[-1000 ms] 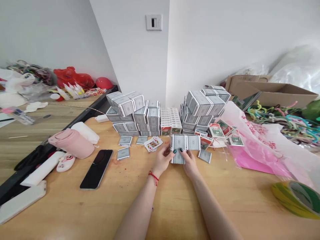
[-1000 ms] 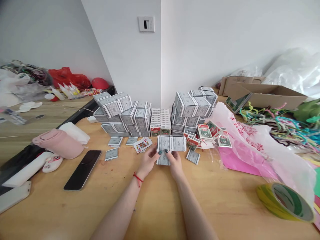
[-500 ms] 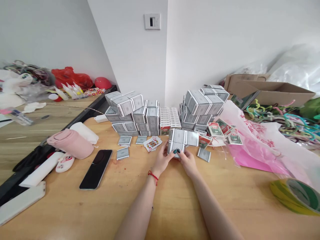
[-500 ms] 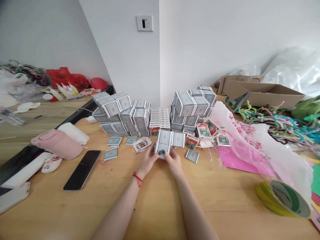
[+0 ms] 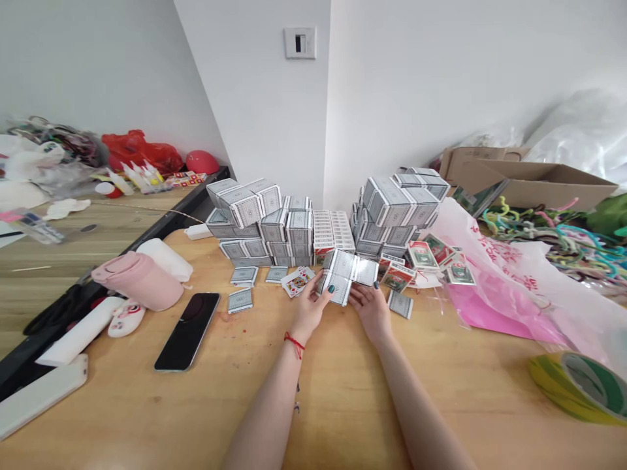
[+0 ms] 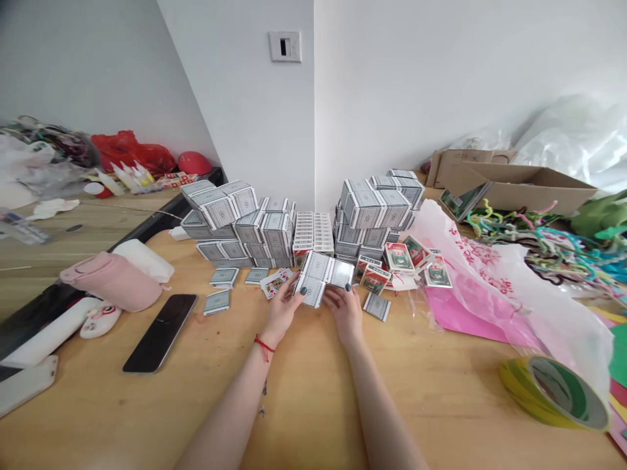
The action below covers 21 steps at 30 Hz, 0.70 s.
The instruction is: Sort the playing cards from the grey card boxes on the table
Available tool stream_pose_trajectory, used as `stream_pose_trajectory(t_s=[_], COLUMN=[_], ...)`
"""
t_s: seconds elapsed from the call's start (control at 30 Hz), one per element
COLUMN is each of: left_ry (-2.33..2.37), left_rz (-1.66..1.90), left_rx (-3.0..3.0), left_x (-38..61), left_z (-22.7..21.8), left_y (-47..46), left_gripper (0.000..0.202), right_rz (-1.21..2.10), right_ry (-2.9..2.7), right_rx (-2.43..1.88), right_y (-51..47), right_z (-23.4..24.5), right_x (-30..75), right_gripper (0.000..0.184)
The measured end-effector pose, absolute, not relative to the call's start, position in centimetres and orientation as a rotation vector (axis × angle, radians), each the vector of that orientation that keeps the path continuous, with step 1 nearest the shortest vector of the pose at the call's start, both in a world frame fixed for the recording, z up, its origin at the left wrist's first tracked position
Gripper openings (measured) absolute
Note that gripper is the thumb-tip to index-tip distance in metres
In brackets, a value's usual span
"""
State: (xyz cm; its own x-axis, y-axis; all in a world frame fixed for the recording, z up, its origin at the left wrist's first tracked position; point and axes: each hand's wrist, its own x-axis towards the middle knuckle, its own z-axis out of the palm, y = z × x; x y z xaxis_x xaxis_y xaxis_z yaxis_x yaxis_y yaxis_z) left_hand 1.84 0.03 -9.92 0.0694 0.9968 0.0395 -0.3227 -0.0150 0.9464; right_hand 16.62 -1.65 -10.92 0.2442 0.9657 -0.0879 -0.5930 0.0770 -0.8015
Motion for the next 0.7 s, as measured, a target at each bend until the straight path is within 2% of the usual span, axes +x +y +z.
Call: stream_pose_trajectory(t_s=[0.17, 0.33, 0.57, 0.7], left_ry=[0.873, 0.893, 0.976, 0.816], left_rz=[1.248, 1.298, 1.394, 1.401], left_rx=[1.021, 1.016, 0.894, 0.698], left_x=[1.1, 0.4, 0.6, 1.6], left_z=[-9.9, -10.2, -10.3, -9.9], left_y=[0.5, 1.0, 1.1, 0.1], left_gripper=[0.043, 0.039, 0.041, 0.044], right_rz=[1.304, 1.329, 1.334, 1.437], right_ry=[-0.426, -0.517, -0.560, -0.642], right_rx=[-0.824, -0.873, -0.875, -0.885], right_y=[-1.6, -1.8, -2.0, -2.0], right_z=[-10.8, -10.9, -11.1, -11.1], right_x=[16.9, 17.0, 16.5, 16.3], right_gripper=[0.030, 0.034, 0.036, 0.039])
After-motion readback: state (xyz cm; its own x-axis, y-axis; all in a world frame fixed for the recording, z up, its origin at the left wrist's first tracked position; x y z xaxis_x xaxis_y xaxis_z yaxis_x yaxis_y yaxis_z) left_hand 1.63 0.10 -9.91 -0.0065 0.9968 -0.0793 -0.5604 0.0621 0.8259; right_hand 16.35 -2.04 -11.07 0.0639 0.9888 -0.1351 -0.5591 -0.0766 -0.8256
